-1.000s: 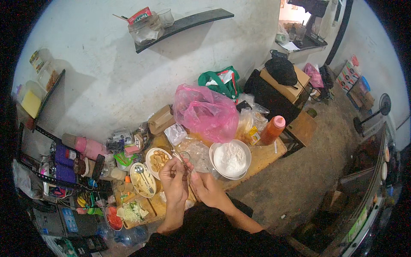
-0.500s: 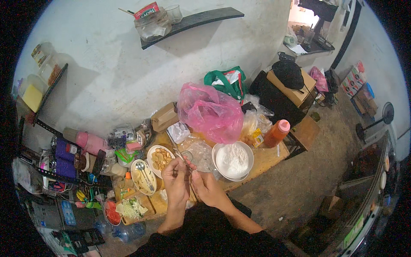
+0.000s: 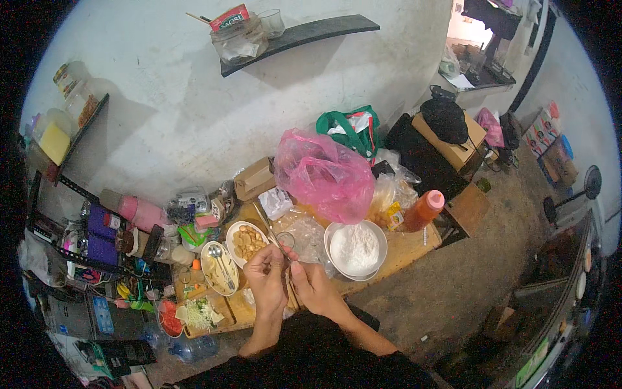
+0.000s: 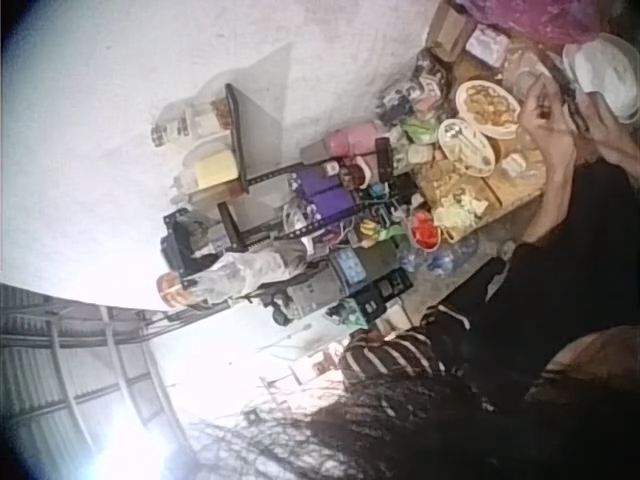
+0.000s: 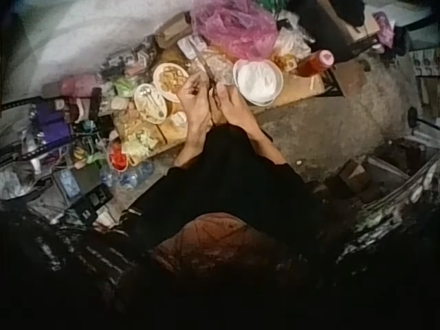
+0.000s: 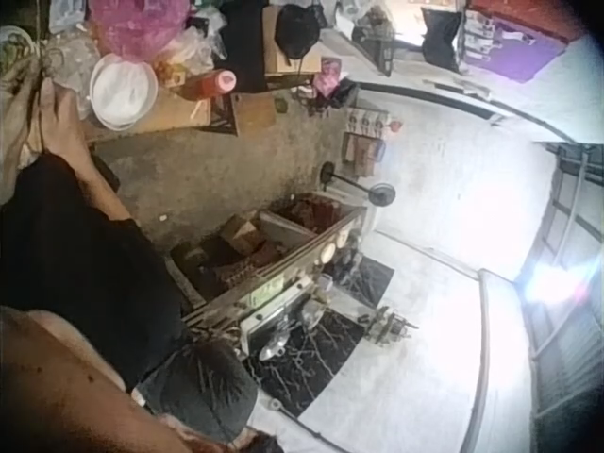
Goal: Cutting tofu into small cubes and peeling garlic or a similar small ingredient on a wooden cutting board in a kitchen prep area.
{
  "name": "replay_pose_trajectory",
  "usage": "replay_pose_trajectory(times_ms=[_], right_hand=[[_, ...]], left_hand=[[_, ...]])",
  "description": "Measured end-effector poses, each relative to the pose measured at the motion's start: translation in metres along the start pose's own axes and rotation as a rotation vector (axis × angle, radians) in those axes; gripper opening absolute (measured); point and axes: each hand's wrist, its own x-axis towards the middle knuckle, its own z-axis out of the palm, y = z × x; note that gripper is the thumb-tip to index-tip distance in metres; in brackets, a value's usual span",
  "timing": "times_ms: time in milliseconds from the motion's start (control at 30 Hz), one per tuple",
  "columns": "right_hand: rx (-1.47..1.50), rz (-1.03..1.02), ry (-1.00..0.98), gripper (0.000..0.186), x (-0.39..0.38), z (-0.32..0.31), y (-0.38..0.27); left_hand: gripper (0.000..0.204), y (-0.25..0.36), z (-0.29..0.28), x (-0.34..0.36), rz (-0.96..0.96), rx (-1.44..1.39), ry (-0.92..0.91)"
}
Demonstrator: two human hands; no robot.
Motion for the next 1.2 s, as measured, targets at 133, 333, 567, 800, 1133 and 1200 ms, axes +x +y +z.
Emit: replay_pose_trajectory(times_ms=[133, 333, 567, 800, 1133, 1200], right_hand=[[-0.001, -0.017, -0.001, 0.042, 0.003, 0.002, 0.002], [-0.026, 0.000, -0.097, 0.046, 0.011, 0.010, -0.002], [0.007, 0.060, -0.269, 0.054, 0.019, 0.040, -0.004], [0.000, 0.143, -0.355, 0.056, 0.027, 0.084, 0.013], [0.009, 0.285, -0.333, 0.049, 0.044, 0.153, 0.007], [-0.011, 0.309, -0.342, 0.050, 0.047, 0.161, 0.010]], left_hand=[[0.014, -0.008, -0.010, 0.000, 0.021, 0.070, 0.013], [0.012, 0.005, -0.017, 0.006, -0.030, -0.141, 0.013], [0.015, 0.018, -0.063, 0.007, -0.026, -0.275, 0.169], [0.016, 0.029, -0.139, 0.015, -0.001, -0.324, 0.297], [0.013, 0.016, -0.260, 0.017, -0.105, -0.165, 0.524], [0.014, 0.018, -0.275, 0.014, -0.141, -0.011, 0.527]])
